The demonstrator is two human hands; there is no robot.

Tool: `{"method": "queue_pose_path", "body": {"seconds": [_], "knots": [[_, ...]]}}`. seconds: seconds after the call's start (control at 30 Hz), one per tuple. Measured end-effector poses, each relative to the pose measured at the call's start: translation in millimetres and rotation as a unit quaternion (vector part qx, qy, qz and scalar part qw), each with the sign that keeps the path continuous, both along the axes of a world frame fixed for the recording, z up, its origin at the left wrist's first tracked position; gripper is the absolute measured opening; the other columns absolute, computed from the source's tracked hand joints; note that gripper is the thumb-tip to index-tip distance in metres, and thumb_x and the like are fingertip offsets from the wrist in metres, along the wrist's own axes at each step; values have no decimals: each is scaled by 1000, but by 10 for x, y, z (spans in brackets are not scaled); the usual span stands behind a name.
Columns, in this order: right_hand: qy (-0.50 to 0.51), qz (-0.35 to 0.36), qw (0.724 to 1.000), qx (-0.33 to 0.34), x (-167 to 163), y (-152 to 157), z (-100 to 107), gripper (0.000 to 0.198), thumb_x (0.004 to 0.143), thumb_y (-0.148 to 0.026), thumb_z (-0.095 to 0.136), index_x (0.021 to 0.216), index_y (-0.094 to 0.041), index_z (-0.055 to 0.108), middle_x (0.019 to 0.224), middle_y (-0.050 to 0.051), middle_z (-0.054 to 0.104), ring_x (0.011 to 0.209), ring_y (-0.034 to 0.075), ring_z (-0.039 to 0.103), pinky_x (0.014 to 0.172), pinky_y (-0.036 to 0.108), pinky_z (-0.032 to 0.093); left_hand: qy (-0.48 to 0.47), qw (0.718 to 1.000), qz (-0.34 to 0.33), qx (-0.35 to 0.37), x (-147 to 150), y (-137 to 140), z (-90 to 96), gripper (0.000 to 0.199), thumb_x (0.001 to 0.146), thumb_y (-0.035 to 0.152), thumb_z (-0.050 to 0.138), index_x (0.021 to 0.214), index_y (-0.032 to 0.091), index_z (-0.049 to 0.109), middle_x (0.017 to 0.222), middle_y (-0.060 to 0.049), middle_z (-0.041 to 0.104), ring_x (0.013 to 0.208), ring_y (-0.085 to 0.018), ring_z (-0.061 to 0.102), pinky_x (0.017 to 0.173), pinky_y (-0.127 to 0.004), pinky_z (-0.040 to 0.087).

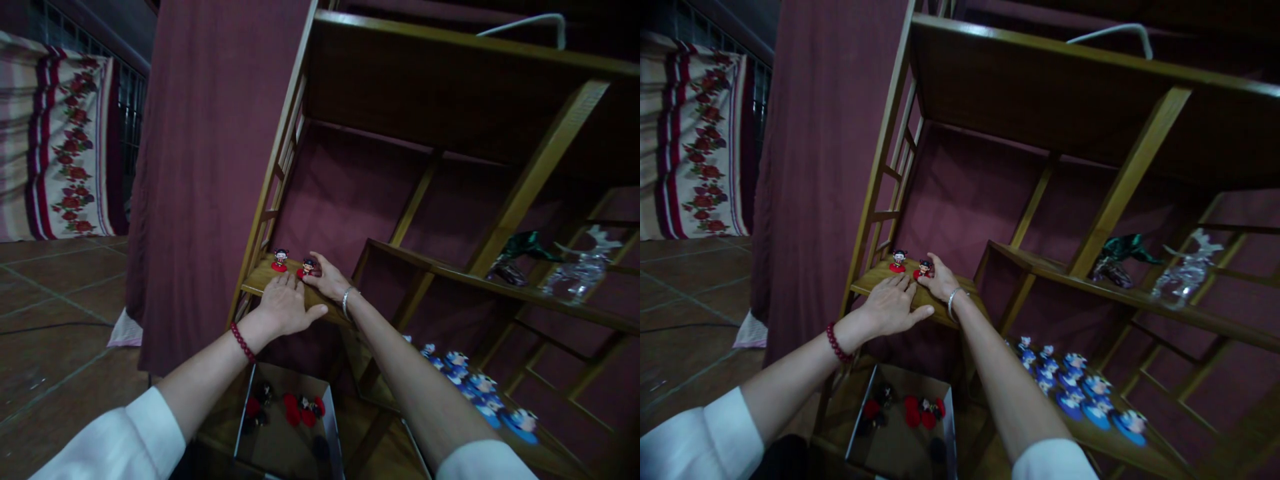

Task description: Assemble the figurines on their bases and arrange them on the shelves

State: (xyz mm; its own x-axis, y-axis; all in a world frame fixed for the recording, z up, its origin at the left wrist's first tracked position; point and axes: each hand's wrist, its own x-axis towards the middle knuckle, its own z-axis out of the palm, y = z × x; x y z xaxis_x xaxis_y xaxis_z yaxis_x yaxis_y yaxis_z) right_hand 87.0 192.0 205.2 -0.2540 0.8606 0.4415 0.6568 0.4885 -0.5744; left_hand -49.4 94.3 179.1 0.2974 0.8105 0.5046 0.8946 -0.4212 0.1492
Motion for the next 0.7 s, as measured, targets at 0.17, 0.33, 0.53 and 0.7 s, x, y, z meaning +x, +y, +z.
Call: {"method": "queue_pose_path", "body": {"seconds": [0.17,0.33,0.53,0.7], "knots": [[6,-7,1000,-18,-55,61,10,74,67,-16,67,132,-17,32,93,3,60,82,12,55,84,31,45,-4,999,-5,-48,-35,68,46,90,74,73,22,128,5,44,137,-23,37,130,-36,26,104,-47,21],[6,-10,1000,-17,-66,105,17,76,66,-14,67,133,-16,31,84,0,57,79,12,54,82,30,46,6,997,-15,-76,-54,114,103,94,70,76,25,130,6,41,138,-23,34,131,-36,23,105,-48,18],[9,-18,999,-26,-50,190,24,79,65,-14,68,134,-16,31,79,-2,56,76,11,55,80,28,46,-3,995,-17,-95,-76,148,125,98,66,81,19,130,10,44,139,-22,33,131,-38,20,104,-52,17],[1,-18,999,-30,-66,249,9,78,65,-13,68,134,-18,31,81,-2,55,79,12,55,80,27,45,0,994,-16,-104,-69,164,135,99,66,81,17,131,11,43,139,-22,33,132,-38,18,104,-51,17]]}}
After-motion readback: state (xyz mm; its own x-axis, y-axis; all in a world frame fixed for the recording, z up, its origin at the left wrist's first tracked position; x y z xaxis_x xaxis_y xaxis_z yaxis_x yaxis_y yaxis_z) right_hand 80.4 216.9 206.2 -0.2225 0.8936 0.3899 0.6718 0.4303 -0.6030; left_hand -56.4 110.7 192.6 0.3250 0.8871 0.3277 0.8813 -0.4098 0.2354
